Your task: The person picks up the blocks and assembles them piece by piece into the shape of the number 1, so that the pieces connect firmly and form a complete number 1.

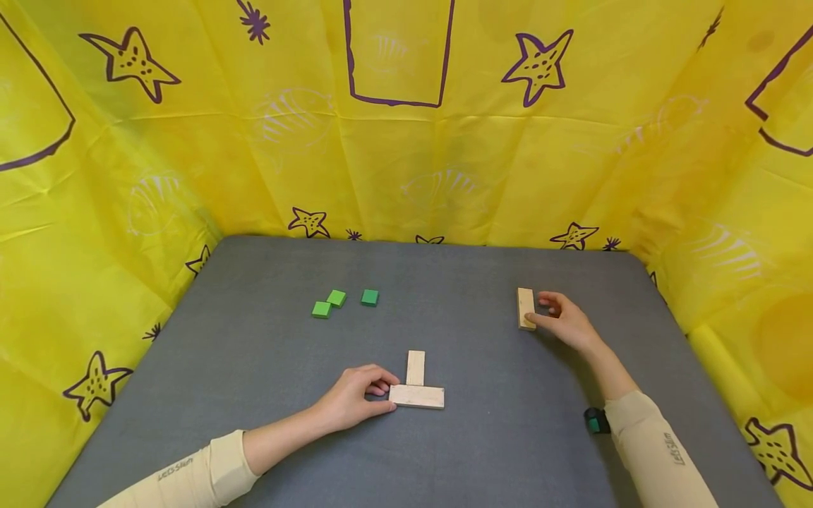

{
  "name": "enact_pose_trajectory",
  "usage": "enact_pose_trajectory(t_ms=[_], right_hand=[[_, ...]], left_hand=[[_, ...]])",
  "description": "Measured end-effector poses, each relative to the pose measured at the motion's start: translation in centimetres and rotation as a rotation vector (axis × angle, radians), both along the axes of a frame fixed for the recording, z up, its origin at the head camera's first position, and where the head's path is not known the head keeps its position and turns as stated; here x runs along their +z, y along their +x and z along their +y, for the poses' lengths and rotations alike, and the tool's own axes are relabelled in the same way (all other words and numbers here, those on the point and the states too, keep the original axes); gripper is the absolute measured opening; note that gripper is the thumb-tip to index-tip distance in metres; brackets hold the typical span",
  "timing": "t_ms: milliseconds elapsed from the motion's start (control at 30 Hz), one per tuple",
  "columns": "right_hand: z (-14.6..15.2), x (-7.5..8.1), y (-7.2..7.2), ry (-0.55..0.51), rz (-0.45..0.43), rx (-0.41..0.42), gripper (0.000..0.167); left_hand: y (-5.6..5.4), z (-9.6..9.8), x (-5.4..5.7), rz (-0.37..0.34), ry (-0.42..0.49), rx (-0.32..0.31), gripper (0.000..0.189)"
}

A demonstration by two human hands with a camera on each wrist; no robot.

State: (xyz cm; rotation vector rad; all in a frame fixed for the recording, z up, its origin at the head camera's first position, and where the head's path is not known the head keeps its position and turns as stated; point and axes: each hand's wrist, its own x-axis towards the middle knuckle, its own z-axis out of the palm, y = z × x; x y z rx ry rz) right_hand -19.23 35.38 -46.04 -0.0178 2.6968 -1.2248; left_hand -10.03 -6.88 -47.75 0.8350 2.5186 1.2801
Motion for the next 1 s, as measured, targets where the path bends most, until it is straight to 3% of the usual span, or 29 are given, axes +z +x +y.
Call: enact_pose_trajectory(t_ms=[333, 1000], right_hand=[[0.8, 0.0, -0.6, 0.139, 0.077, 0.14, 0.09], [0.9, -0.5, -1.2, 0.241, 0.122, 0.178, 0.097]], left_hand=[[0.0, 0.0, 0.2, 0.021, 0.042, -0.012, 0.027], [0.1, 0.0, 0.2, -0.004, 0.028, -0.006, 0.027]])
